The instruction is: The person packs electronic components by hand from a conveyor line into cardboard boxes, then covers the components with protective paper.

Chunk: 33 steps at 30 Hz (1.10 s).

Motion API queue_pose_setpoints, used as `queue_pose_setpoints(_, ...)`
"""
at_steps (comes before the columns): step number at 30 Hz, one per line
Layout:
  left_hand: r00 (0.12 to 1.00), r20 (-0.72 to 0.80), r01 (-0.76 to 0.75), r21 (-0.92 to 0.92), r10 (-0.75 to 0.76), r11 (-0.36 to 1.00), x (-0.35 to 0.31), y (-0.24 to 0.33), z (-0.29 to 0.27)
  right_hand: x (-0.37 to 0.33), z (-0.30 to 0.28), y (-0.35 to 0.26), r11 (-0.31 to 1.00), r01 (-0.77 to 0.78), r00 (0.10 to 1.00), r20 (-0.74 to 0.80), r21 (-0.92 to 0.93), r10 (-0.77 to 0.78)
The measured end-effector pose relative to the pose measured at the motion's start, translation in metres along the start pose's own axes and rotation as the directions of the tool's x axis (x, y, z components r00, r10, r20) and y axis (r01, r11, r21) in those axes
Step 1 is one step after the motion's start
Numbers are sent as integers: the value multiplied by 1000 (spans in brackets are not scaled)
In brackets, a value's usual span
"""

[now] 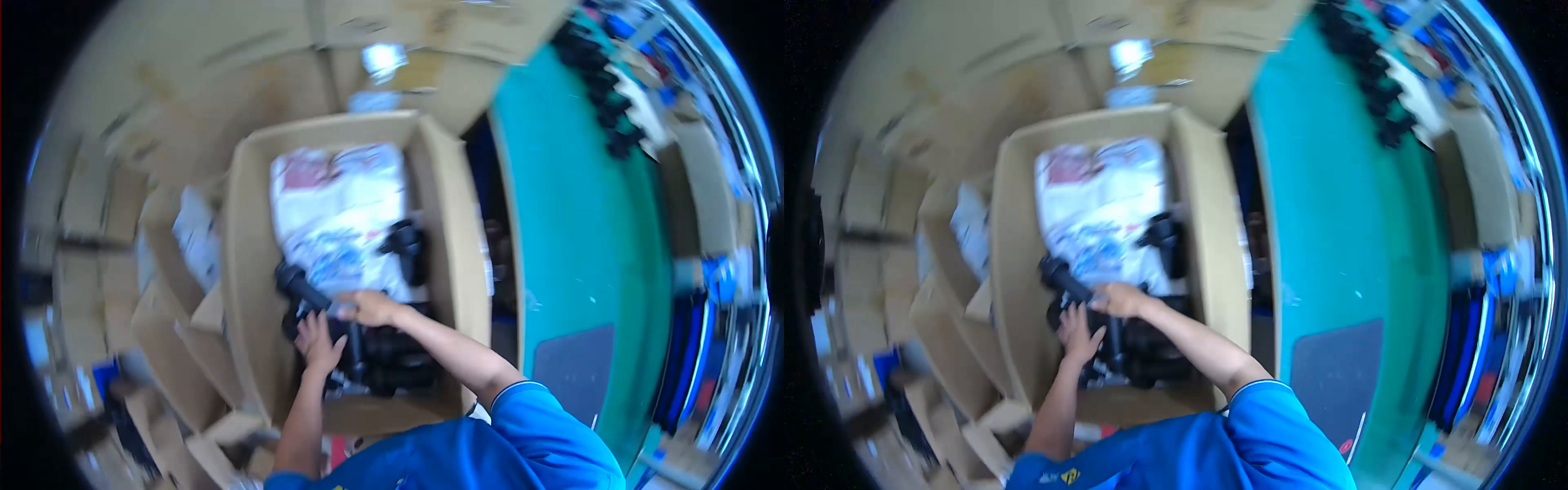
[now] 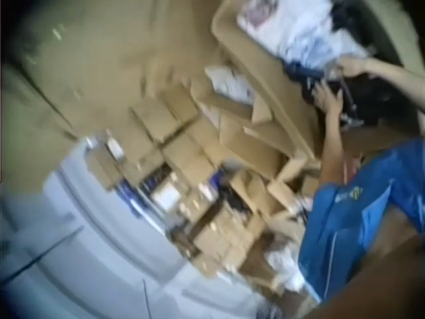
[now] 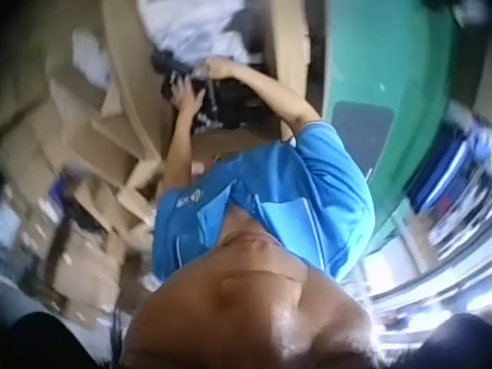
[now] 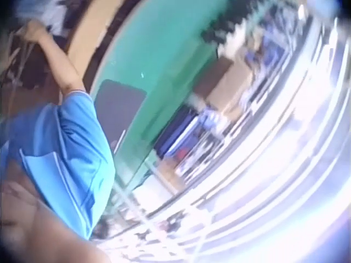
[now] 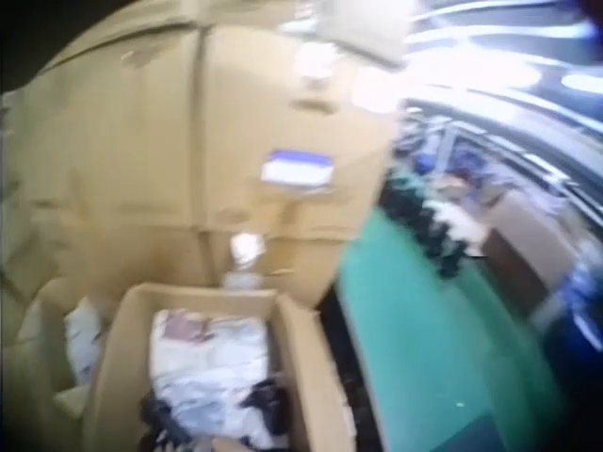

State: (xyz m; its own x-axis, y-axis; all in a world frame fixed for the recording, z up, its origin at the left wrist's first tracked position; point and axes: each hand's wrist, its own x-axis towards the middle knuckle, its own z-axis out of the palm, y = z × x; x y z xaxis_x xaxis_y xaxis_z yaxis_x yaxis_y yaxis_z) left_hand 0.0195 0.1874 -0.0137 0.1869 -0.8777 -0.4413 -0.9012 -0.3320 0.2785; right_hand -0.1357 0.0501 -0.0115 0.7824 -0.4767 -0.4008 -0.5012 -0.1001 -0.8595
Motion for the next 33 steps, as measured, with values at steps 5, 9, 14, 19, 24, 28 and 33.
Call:
queue_pose_setpoints(5,952,-256,95,-271,-167,958,-112,-19,-4,-53,-28,-24,897,276,961,-121,346,-249)
queue_pose_setpoints(9,967,-215,-202,-316,137,927,-114,82,-26,-96,-99,-2,974,-50,945,-306,220,117)
queue_pose_setpoints(14,967,-210,-189,-217,144,958,-113,90,7,-134,-135,52,970,-168,817,-525,177,238)
queue_pose_setpoints(19,988,-154,-33,-272,-10,962,-156,71,6,-156,-163,109,919,-394,654,-702,4,283)
queue_pose_setpoints(24,980,-190,2,-269,-56,963,-200,48,12,-129,-231,85,858,-498,526,-831,-128,181)
queue_pose_setpoints(28,986,-159,15,-218,-51,976,-235,55,-6,-122,-295,60,789,-568,465,-882,-234,73)
queue_pose_setpoints(33,991,-134,-27,-205,-1,978,-284,57,-34,-109,-335,35,648,-743,342,-927,-166,156)
